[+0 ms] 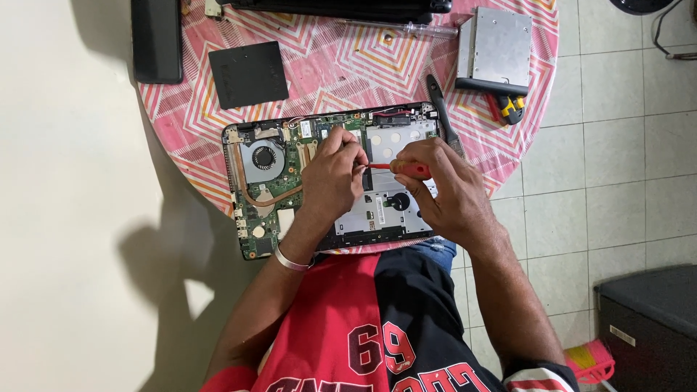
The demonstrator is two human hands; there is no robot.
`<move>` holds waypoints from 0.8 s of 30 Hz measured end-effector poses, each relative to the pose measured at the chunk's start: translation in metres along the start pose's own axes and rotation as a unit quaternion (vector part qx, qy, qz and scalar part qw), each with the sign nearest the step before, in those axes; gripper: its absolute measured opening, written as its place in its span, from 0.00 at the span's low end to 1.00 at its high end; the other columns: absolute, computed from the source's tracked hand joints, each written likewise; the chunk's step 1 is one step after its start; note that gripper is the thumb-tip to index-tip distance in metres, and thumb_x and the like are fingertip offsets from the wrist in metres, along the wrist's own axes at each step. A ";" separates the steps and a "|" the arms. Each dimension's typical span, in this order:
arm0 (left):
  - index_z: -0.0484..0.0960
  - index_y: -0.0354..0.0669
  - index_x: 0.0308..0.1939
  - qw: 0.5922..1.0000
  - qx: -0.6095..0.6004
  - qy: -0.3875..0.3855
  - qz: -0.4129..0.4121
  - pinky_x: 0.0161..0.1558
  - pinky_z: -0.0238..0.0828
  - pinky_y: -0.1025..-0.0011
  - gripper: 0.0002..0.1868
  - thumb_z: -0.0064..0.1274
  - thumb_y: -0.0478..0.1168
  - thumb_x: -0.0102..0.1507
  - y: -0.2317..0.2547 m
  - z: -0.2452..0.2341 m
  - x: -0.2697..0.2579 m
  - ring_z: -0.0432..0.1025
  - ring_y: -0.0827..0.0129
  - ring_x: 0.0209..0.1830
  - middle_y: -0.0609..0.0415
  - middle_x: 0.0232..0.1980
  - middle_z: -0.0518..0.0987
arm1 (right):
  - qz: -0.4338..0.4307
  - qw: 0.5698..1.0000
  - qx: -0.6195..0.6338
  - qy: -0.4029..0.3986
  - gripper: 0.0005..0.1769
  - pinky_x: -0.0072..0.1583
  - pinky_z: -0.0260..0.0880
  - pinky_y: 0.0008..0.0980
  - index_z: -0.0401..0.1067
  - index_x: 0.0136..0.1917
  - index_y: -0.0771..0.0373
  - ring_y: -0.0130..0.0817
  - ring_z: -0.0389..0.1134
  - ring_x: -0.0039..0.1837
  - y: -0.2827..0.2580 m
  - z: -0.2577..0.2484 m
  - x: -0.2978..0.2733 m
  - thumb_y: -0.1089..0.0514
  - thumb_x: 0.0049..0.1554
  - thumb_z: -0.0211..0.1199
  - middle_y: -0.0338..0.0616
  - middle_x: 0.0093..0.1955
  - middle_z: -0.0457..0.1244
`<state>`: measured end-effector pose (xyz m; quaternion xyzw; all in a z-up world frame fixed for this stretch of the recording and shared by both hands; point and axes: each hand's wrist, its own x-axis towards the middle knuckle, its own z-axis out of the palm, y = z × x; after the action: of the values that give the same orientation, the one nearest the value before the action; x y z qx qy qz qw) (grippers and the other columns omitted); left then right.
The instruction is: A person is using a screwdriver to remove screws and internal components from a laptop motherboard.
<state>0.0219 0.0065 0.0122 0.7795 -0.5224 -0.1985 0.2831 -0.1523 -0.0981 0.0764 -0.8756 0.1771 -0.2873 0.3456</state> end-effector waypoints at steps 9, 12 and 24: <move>0.83 0.46 0.32 1.000 -0.001 -0.013 0.007 0.49 0.78 0.55 0.06 0.62 0.31 0.60 0.002 -0.002 0.004 0.77 0.51 0.52 0.53 0.47 0.72 | 0.003 0.999 -0.047 0.005 0.13 0.41 0.76 0.48 0.73 0.54 0.67 0.55 0.72 0.45 0.007 -0.001 0.012 0.59 0.60 0.72 0.57 0.44 0.66; 0.83 0.45 0.36 0.998 -0.037 -0.041 -0.007 0.50 0.77 0.50 0.05 0.62 0.31 0.60 0.010 -0.021 0.002 0.77 0.47 0.51 0.52 0.49 0.73 | 0.018 0.999 -0.047 0.000 0.14 0.40 0.76 0.46 0.73 0.51 0.67 0.55 0.72 0.42 0.009 0.001 0.016 0.57 0.59 0.74 0.58 0.42 0.66; 0.84 0.36 0.40 0.962 -0.191 0.024 0.195 0.36 0.81 0.57 0.06 0.64 0.28 0.60 0.002 -0.035 0.013 0.80 0.44 0.34 0.43 0.34 0.80 | -0.101 0.990 0.062 -0.071 0.11 0.51 0.73 0.49 0.71 0.60 0.68 0.60 0.67 0.53 -0.028 -0.021 0.055 0.63 0.68 0.52 0.56 0.54 0.64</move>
<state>0.0463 0.0019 0.0400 0.5989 -0.6096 -0.2162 0.4722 -0.1197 -0.1172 0.1291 -0.8840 0.0449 -0.2684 0.3802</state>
